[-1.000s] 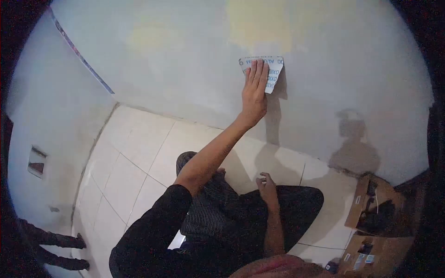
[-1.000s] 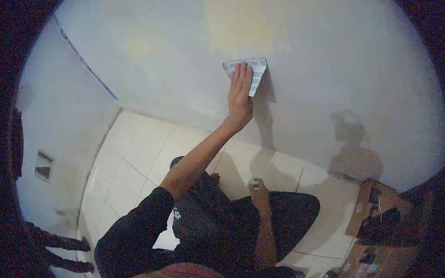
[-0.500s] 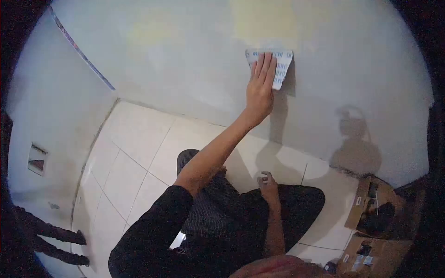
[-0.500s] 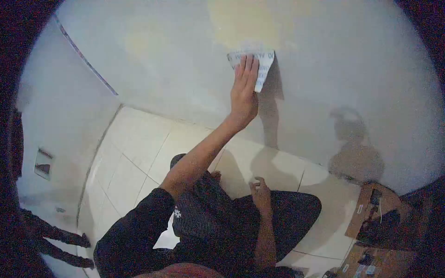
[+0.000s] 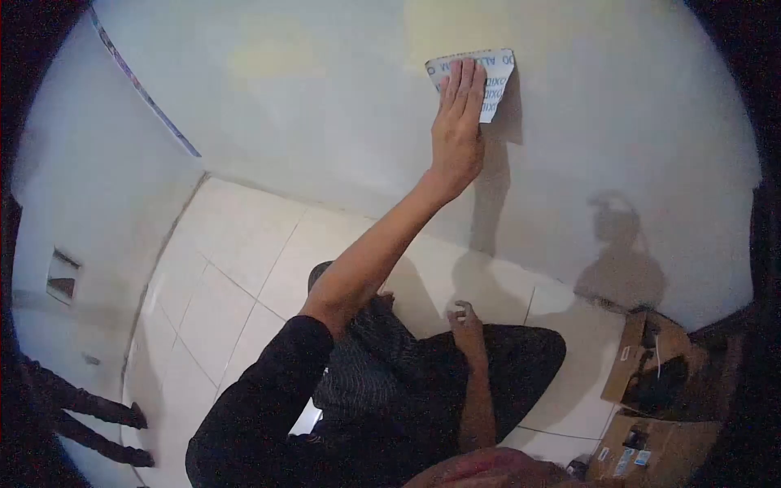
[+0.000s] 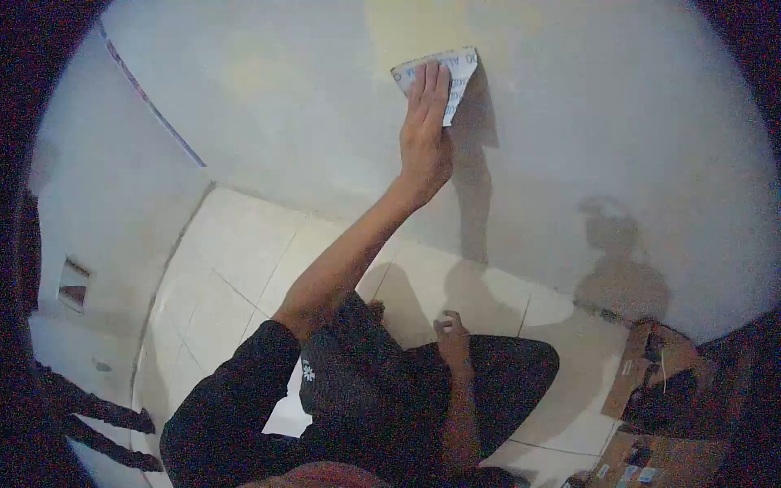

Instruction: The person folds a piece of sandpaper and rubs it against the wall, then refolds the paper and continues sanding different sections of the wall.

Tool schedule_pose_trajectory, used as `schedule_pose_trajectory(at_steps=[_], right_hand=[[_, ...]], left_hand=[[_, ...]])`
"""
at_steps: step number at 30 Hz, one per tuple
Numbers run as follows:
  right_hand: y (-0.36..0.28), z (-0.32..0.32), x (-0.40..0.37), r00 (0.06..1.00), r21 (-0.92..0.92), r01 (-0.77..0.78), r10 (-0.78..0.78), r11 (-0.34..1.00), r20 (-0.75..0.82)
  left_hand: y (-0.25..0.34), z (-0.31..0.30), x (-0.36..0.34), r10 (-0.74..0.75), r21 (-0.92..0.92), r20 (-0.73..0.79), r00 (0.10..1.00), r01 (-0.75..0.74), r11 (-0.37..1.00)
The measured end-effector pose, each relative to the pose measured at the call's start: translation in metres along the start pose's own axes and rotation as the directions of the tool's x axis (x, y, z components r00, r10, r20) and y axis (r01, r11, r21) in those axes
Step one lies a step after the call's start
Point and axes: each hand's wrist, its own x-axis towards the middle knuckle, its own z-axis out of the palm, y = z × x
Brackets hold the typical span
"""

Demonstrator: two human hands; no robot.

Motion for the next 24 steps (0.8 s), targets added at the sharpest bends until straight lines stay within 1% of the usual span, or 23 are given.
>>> schedule_pose_trajectory(at_steps=[1, 5, 7, 8, 10, 11, 13, 14, 16, 20, 22, 23, 24], right_hand=[[-0.002, 0.0, -0.001, 1.0, 0.002, 0.009, -0.009, 1.0, -0.009], [-0.014, -0.006, -0.002, 1.0, -0.052, -0.011, 0.009, 0.999, -0.03], [-0.018, -0.009, -0.001, 0.998, 0.045, -0.057, 0.056, 0.997, 0.025], [-0.019, -0.01, -0.001, 0.998, 0.044, -0.054, 0.053, 0.998, 0.02], [-0.018, -0.007, 0.001, 0.997, 0.023, -0.073, 0.073, 0.997, 0.007], [-0.015, -0.006, 0.001, 0.998, 0.02, -0.069, 0.069, 0.997, 0.001], [-0.008, -0.004, 0.001, 1.0, -0.008, 0.009, -0.009, 1.0, -0.005], [-0.01, -0.004, 0.001, 1.0, -0.011, 0.01, -0.01, 1.0, -0.007], [-0.013, -0.004, 0.001, 0.997, -0.019, 0.062, -0.063, 0.998, -0.05], [-0.002, -0.002, -0.004, 0.997, -0.069, 0.058, -0.061, 0.996, -0.049], [-0.004, -0.004, -0.003, 1.0, 0.002, 0.018, -0.018, 1.0, -0.007], [-0.008, -0.005, -0.003, 1.0, 0.003, 0.006, -0.006, 1.0, 0.005], [-0.013, -0.007, -0.002, 1.0, 0.004, -0.028, 0.028, 1.0, 0.008]], left_hand=[[-0.001, -0.001, -0.003, 0.03, -0.011, -0.01, 1.0, -0.03, 0.999], [-0.003, 0.0, -0.02, 0.017, -0.001, 0.029, 0.999, -0.017, 1.0], [-0.003, -0.001, -0.034, -0.018, -0.02, 0.09, 0.996, 0.02, 1.0], [-0.004, 0.0, -0.038, -0.015, -0.023, 0.086, 0.996, 0.017, 1.0], [-0.007, 0.003, -0.045, -0.05, 0.02, 0.125, 0.991, 0.047, 0.999], [-0.006, 0.003, -0.043, -0.047, 0.016, 0.119, 0.992, 0.045, 0.999], [-0.006, 0.002, -0.039, -0.018, 0.003, 0.096, 0.995, 0.018, 1.0], [-0.006, 0.001, -0.039, -0.018, 0.001, 0.093, 0.996, 0.018, 1.0], [-0.006, -0.001, -0.036, -0.017, -0.009, 0.113, 0.993, 0.018, 1.0], [0.003, -0.001, -0.033, -0.059, 0.01, 0.138, 0.989, 0.058, 0.998], [-0.006, 0.007, -0.008, 0.017, -0.009, -0.001, 1.0, -0.017, 1.0], [-0.006, 0.007, 0.003, 0.004, -0.007, 0.009, 1.0, -0.004, 1.0], [-0.004, 0.006, 0.013, 0.033, -0.013, -0.022, 0.999, -0.033, 0.999]])
